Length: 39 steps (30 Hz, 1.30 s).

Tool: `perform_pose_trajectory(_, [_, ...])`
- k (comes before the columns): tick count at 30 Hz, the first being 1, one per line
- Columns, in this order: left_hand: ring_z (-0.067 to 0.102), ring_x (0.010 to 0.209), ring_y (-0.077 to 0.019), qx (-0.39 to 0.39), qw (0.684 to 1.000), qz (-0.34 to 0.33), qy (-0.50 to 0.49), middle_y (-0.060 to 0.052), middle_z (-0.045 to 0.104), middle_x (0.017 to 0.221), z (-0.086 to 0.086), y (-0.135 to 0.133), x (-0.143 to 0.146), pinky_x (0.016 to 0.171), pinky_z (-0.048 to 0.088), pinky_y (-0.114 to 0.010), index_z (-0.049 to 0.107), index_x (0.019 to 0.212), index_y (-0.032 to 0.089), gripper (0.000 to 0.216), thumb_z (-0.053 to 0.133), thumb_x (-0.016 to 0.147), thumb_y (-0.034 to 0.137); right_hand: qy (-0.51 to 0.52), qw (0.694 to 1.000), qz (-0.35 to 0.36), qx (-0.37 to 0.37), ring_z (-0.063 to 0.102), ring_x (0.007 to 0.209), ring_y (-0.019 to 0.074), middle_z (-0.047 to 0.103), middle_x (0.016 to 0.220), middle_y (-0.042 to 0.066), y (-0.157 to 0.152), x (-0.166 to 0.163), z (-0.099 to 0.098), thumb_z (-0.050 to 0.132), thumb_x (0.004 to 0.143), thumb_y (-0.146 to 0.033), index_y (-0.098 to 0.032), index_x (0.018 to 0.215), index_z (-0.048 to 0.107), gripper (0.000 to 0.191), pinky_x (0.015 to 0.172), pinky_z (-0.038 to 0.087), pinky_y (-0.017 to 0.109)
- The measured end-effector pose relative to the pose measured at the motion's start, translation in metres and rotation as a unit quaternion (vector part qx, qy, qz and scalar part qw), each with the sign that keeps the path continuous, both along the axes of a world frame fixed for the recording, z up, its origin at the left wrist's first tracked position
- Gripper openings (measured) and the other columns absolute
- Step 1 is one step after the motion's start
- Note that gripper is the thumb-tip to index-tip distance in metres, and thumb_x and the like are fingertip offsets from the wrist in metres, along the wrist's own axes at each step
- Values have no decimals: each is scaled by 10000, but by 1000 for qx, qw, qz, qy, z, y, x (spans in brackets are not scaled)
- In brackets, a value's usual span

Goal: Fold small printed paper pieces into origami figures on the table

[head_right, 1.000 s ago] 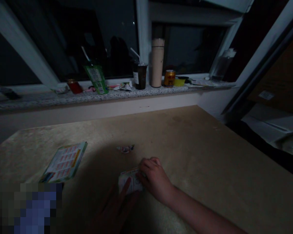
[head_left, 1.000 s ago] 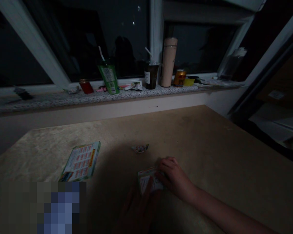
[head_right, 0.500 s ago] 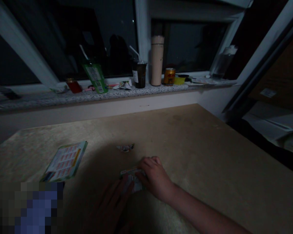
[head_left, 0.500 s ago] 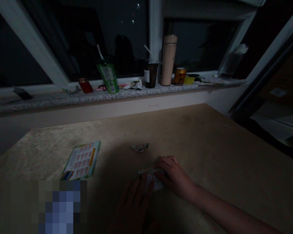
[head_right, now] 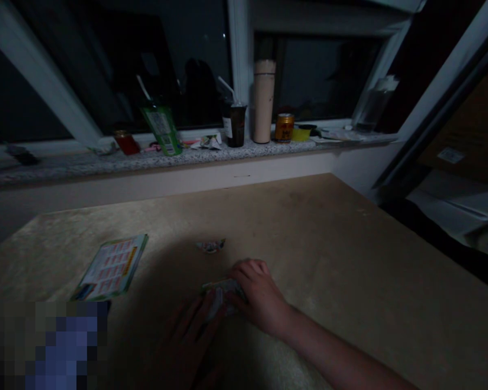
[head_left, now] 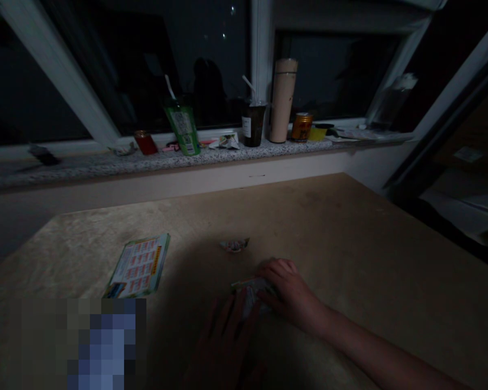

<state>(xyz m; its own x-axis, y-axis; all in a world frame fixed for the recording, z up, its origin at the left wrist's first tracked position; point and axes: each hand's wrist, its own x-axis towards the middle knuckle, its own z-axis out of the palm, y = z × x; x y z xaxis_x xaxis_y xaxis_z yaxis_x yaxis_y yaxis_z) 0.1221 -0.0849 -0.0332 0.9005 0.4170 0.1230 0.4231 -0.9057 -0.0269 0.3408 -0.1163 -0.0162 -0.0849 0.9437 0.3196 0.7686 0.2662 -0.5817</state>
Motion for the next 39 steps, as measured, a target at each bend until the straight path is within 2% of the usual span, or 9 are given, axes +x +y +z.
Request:
perform_pose_trajectory(6, [318,1328,-348,-6,1000,16,19,-121,263,1508,13,-2,2,1032,299,-545,135,1492,231,831,578,826,456,-3,1000,18,-13,485,1038,219,588,1067,43,-2,0,4,633,811,-165,-240,1143,579,344,916,322,365])
perform_pose_trajectory(16, [269,1355,-338,-35,999,15,34,-102,251,1513,14,-1,3,1047,299,-543,167,1487,239,777,557,843,432,-24,1000,14,-5,475,1032,215,556,1063,52,-3,-1,1,623,803,-159,-241,1160,586,368,919,329,373])
perform_pose_trajectory(23, [231,1371,-325,-39,999,28,21,-86,195,1531,17,-3,3,1065,262,-555,111,1493,227,769,525,867,398,-16,1000,9,-11,458,1075,222,539,1097,60,-3,1,1,572,841,-156,-252,1190,551,362,947,324,393])
perform_pose_trajectory(29, [257,1363,-318,-41,999,23,20,-92,233,1521,22,-1,4,1063,273,-540,127,1492,221,737,488,892,453,-5,1000,3,-28,444,1095,222,527,1113,55,-1,3,2,572,837,-149,-251,1164,536,345,972,303,401])
perform_pose_trajectory(35, [233,1374,-302,-38,999,26,13,-84,236,1523,21,-3,3,1078,251,-521,104,1493,227,751,494,894,458,-4,999,2,-42,440,1101,223,529,1105,51,0,3,4,585,829,-148,-249,1134,543,324,985,289,406])
perform_pose_trajectory(39, [240,1370,-308,-35,999,16,6,-83,211,1530,13,-1,1,1084,229,-523,109,1493,227,742,500,894,422,-6,999,17,-44,448,1106,221,540,1082,44,0,5,6,588,826,-146,-262,1132,547,330,1006,270,420])
